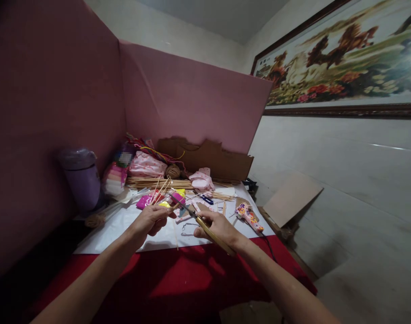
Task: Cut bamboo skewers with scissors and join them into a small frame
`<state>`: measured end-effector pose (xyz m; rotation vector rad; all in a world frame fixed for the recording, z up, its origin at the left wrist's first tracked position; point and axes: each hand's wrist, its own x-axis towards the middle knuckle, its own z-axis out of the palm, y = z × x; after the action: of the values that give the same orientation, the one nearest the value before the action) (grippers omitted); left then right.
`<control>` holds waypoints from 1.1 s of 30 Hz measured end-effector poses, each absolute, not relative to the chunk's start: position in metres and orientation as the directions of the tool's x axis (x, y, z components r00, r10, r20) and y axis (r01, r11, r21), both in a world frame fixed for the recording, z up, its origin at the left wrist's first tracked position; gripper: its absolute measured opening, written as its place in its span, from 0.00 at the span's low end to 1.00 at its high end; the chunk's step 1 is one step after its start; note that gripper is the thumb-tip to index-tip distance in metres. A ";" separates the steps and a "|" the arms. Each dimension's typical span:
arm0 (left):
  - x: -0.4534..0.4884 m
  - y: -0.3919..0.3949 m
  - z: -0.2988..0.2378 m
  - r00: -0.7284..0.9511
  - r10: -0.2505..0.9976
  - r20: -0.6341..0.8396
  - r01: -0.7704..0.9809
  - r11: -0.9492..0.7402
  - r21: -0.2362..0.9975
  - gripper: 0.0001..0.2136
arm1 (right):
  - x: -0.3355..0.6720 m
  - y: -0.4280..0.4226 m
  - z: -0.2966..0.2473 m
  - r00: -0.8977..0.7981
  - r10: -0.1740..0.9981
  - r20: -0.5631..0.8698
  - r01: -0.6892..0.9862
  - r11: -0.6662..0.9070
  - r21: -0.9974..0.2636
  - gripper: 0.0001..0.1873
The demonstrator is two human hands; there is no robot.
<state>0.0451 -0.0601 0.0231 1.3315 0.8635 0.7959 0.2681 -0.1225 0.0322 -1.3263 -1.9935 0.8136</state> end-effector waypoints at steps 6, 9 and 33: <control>0.043 -0.059 0.022 0.506 0.855 -0.118 0.000 0.137 0.991 0.17 | 0.267 -0.120 0.031 -0.349 0.922 0.169 0.570 0.352 -0.743 0.26; 0.043 -0.059 0.022 0.509 0.852 -0.125 0.001 0.145 0.989 0.16 | 0.264 -0.120 0.030 -0.332 0.929 0.166 0.578 0.339 -0.742 0.26; 0.045 -0.057 0.025 0.425 0.903 -0.070 0.086 0.036 0.996 0.18 | 0.246 -0.124 0.015 -0.146 0.959 0.245 0.596 0.283 -0.752 0.18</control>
<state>0.0449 -0.0568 0.0252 1.4015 0.9550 0.8030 0.2458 -0.1241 0.0147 -1.4012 -1.8395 0.6449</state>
